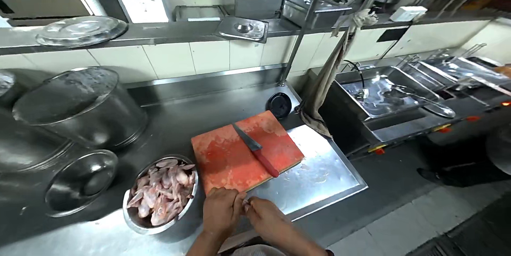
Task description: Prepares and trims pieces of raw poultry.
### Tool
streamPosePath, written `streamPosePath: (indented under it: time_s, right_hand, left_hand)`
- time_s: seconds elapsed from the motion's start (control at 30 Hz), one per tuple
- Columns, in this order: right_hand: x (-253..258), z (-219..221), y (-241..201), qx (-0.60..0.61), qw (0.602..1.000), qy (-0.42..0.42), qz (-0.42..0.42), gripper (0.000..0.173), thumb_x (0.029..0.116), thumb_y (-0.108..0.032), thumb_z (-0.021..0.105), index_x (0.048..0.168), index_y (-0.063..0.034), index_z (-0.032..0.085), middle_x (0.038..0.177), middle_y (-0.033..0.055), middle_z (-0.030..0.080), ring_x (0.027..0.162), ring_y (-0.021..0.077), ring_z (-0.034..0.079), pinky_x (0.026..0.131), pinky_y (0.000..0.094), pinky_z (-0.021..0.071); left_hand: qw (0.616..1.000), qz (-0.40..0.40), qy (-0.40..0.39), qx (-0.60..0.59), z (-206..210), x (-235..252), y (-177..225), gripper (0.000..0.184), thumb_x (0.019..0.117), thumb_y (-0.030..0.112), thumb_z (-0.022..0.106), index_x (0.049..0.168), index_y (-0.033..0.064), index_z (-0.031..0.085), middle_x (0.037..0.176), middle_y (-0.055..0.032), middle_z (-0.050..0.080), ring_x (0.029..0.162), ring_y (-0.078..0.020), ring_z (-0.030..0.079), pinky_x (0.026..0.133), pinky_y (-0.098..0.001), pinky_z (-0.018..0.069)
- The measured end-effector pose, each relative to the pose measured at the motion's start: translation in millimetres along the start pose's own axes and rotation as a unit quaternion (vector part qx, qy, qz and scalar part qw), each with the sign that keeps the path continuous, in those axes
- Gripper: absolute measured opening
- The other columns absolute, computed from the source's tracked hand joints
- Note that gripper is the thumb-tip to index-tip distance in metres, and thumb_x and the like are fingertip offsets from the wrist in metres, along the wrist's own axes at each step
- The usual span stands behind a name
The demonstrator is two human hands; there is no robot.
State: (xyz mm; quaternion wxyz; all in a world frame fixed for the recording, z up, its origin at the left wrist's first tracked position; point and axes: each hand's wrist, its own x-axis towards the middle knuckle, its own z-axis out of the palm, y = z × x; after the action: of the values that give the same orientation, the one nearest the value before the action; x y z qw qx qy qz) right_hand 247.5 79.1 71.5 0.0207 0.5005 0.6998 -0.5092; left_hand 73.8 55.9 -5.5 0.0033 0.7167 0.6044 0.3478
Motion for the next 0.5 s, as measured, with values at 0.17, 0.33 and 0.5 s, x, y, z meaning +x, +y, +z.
streamPosePath:
  time_s: [0.17,0.33,0.5]
  right_hand:
    - [-22.3,-16.8,-10.7,-0.028,0.997,-0.028,-0.07,0.049,0.1101,-0.044,0.038,0.098,-0.002,0.06,0.08,0.0143,0.058,0.077,0.0303,0.061,0.071,0.0515,0.0493]
    - [-32.5,-17.2,-15.6,0.178,0.969,0.014,-0.171,0.044,0.1094,-0.041,0.038,0.091,-0.0077,0.059,0.065,-0.0023,0.046,0.055,0.0094,0.047,0.054,0.0307,0.0441]
    - [-14.3,2.6,-14.2,0.362,0.914,0.086,-0.162,0.038,0.1076,-0.045,0.039,0.09,-0.016,0.056,0.06,-0.012,0.044,0.047,-0.0005,0.04,0.045,0.0201,0.0377]
  left_hand:
    - [0.984,0.011,-0.077,-0.161,-17.5,19.5,-2.5,0.065,0.1087,0.053,0.032,0.071,0.0121,0.066,0.064,-0.0006,0.063,0.067,-0.0149,0.065,0.071,-0.0374,0.0547]
    - [0.815,-0.163,-0.111,-0.545,-26.5,37.4,29.8,0.054,0.108,0.048,0.039,0.075,0.015,0.065,0.067,0.0096,0.06,0.059,0.0005,0.055,0.056,-0.0213,0.0495]
    - [0.757,-0.243,-0.102,-0.597,-18.2,45.4,42.2,0.057,0.1089,0.04,0.02,0.078,0.0162,0.061,0.065,0.0101,0.055,0.055,0.0002,0.051,0.051,-0.0189,0.0444]
